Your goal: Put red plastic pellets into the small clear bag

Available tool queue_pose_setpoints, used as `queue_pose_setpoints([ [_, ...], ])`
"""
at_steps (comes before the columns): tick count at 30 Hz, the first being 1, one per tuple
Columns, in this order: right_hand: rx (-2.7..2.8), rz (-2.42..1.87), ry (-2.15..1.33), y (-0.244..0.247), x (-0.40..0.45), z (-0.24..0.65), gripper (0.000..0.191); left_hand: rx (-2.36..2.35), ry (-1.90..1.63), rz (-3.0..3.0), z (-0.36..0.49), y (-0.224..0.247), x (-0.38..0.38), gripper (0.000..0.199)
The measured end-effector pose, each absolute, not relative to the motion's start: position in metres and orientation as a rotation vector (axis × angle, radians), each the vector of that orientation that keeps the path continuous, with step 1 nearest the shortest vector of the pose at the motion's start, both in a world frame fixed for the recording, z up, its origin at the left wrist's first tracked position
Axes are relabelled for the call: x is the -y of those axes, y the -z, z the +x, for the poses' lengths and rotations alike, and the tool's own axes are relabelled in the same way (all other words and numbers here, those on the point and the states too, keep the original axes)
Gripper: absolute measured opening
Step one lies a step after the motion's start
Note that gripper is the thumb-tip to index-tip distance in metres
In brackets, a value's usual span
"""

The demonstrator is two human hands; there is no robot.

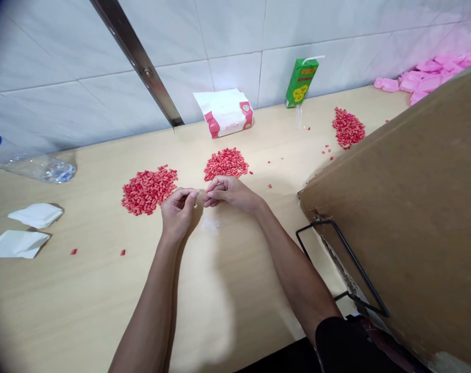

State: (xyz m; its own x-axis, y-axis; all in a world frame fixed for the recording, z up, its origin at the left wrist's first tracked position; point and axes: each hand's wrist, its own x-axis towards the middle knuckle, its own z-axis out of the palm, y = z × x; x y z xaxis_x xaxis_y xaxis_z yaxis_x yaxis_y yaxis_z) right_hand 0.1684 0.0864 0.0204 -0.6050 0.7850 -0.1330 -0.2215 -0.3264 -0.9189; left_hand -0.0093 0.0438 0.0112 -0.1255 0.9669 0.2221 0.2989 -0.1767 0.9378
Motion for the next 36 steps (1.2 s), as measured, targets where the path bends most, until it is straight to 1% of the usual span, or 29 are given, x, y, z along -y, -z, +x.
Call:
queue_pose_setpoints([
  [13, 1.239, -0.789, -1.98, -0.0202, -0.0866, 0.1658, 0.041, -1.466, -1.388, 1.529, -0.0037, -0.0104, -0.0442, 0.019],
  [32, 1.241, -0.819, -1.964, -0.0229, -0.0862, 0.1636, 0.044, -1.496, -1.358, 1.566, -0.0034, -0.0087, -0.0449, 0.021],
  [36, 1.253, -0.818, -1.944, -0.0229, -0.0861, 0.1625, 0.042, -1.511, -1.36, 1.577, -0.0043, -0.0087, -0.0449, 0.02],
])
